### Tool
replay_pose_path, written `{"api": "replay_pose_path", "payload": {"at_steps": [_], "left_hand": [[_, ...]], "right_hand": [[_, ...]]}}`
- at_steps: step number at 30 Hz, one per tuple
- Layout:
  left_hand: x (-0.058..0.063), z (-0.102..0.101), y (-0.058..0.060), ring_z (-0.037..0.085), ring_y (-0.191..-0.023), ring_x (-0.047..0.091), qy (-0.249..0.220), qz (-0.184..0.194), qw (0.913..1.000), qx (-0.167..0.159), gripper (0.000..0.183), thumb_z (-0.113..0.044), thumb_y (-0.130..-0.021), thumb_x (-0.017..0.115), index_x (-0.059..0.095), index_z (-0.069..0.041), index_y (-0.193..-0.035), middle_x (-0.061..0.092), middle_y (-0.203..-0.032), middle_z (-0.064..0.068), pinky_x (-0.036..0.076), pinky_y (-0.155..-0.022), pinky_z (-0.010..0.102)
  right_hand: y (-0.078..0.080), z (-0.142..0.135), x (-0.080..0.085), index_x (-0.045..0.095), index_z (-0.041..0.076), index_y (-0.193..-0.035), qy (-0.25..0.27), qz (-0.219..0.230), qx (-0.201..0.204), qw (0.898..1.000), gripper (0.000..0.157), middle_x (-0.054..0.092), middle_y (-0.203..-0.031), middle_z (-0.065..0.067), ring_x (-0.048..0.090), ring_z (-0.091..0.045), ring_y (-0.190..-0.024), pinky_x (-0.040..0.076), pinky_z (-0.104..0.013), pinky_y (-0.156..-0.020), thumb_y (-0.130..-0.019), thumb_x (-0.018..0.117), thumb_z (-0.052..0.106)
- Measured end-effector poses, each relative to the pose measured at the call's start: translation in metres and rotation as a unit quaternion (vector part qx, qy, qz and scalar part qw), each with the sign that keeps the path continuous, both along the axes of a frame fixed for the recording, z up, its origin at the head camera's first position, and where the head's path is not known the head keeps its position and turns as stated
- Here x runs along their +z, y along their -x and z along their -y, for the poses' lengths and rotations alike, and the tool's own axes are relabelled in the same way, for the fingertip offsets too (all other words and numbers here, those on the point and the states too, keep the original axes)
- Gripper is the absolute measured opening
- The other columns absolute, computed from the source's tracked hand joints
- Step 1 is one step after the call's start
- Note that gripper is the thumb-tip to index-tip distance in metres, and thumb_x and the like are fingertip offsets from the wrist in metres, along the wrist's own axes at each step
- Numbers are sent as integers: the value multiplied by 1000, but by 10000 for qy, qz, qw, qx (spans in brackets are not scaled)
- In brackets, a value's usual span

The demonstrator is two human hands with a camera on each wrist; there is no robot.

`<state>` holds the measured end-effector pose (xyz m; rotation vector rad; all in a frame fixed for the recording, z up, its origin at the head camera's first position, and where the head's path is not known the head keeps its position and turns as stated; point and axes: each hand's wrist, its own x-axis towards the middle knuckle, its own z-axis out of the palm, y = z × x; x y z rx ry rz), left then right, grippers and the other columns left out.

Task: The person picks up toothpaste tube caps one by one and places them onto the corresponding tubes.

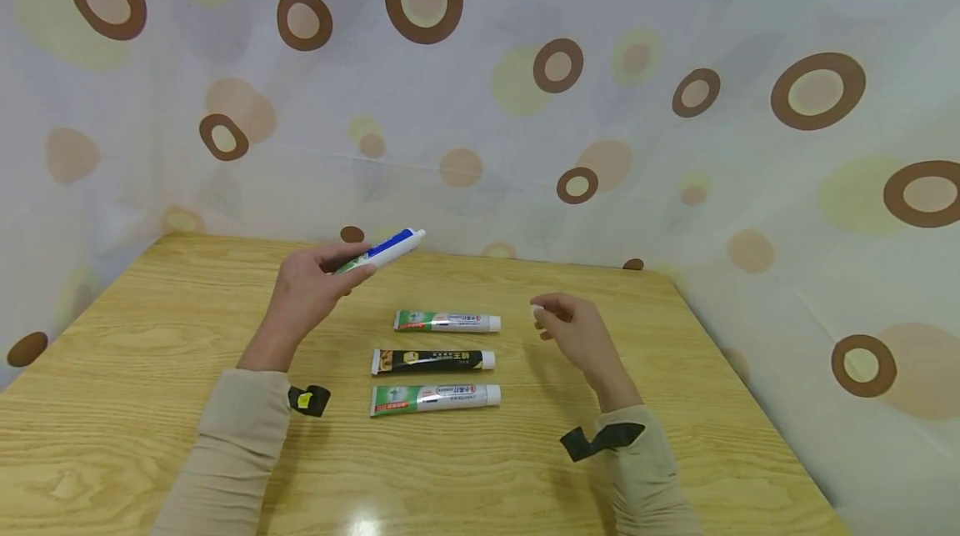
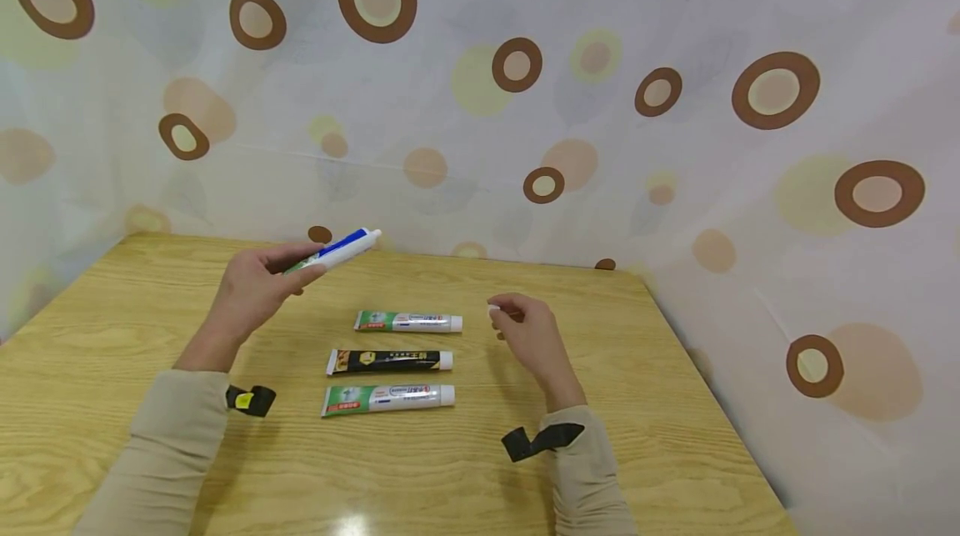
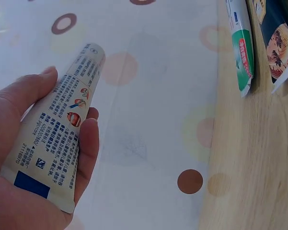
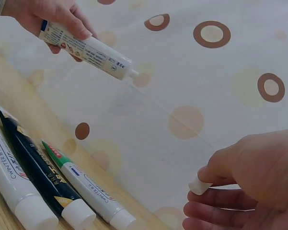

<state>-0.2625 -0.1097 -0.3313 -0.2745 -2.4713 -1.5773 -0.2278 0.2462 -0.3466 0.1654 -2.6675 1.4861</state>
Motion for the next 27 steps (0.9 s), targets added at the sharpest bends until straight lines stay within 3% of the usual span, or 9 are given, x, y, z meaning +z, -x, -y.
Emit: {"api": "replay_pose_path", "payload": {"at_steps": [7,12,21,27], "left_hand": [[10,-4,-9,18,-70,49,23,-69,9999,-83,37,-55,-70,67,66,-38,-103,62,-109,-6,40,-51,26],[16,-6,-15,17,-55,41,56,-189,9989,-431,32,-51,-70,69,67,-38,-100,64,-106,-8,34,-43,26],[41,-16,-36,16,-80,54,47,-342,9922,-1200,25,-26,-76,72,70,-22,-100,65,-109,-7,46,-55,26],[43,-18,-43,13,-93,59,246,-595,9822,-1766,24,-21,-78,70,70,-17,-102,65,-109,-4,49,-59,26]], "right_hand": [[-2,5,4,60,13,-114,347,-45,140,9993,24,59,-108,-12,59,-29,-93,51,-36,-77,-92,50,15],[-3,7,7,60,10,-115,680,6,180,9975,25,56,-115,-12,60,-28,-95,51,-33,-79,-92,50,12],[-5,11,10,63,12,-109,1238,212,297,9916,23,55,-113,-10,63,-22,-95,49,-30,-84,-86,60,14],[-8,14,10,62,10,-108,1383,-7,544,9889,25,55,-111,-14,61,-30,-94,50,-33,-81,-84,62,17]]}}
